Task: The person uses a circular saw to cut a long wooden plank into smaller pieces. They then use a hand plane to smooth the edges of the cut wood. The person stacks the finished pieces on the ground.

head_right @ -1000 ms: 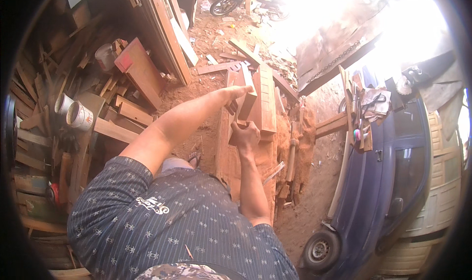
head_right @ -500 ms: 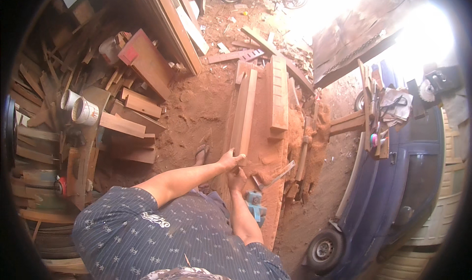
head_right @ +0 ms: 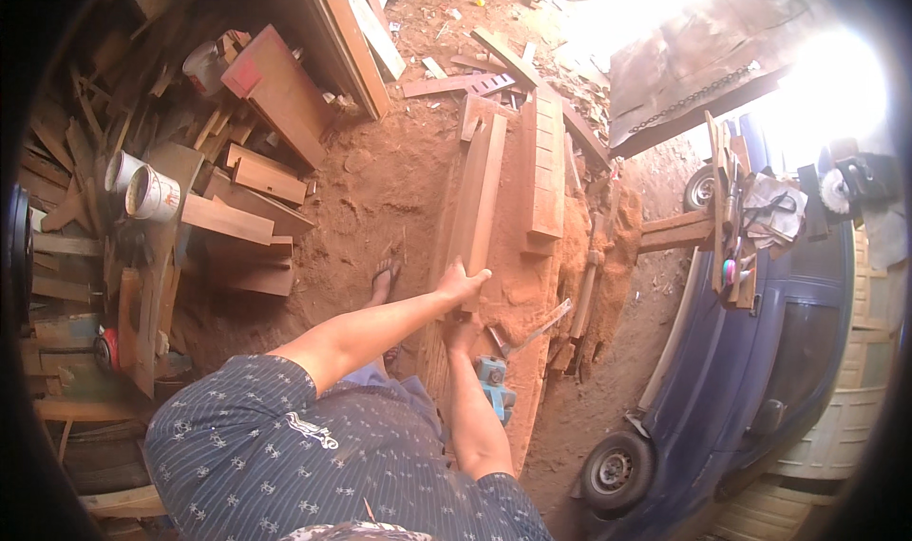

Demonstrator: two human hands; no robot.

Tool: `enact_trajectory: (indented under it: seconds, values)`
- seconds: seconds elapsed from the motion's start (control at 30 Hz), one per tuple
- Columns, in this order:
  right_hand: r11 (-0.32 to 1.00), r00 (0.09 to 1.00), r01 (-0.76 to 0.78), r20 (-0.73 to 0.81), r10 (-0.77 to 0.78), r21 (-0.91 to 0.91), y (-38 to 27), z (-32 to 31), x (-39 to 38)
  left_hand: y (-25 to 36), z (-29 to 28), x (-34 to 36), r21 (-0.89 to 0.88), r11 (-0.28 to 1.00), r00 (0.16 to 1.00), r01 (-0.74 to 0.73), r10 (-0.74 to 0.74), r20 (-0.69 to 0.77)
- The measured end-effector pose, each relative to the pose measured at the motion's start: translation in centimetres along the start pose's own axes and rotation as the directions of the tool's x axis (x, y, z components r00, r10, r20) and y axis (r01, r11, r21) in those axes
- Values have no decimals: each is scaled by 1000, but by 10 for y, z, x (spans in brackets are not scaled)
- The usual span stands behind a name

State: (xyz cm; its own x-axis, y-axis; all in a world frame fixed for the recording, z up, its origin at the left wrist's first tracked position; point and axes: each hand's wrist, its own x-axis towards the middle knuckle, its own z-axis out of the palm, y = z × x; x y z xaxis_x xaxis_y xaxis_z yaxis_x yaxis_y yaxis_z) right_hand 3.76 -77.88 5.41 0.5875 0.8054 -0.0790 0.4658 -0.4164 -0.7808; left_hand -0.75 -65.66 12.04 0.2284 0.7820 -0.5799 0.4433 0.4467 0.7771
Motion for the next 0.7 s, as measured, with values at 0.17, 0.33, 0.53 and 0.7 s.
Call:
enact_trajectory:
  seconds: [0.17,0.33,0.53,0.7]
  values:
    - [989,999,44,9,-43,-144,18,2,-10,-20,7,-2,20,1000,999,-4,5,-35]
    - [996,1000,-15,13,17,-93,20,0,-7,-19,9,1,11,1000,999,-6,6,38]
    - [992,984,-71,172,54,99,3,-21,-7,-11,-24,-5,14,1000,972,18,-21,235]
    - [999,948,-50,316,47,2,-1,-102,0,6,-101,-19,-271,925,921,-265,326,212]
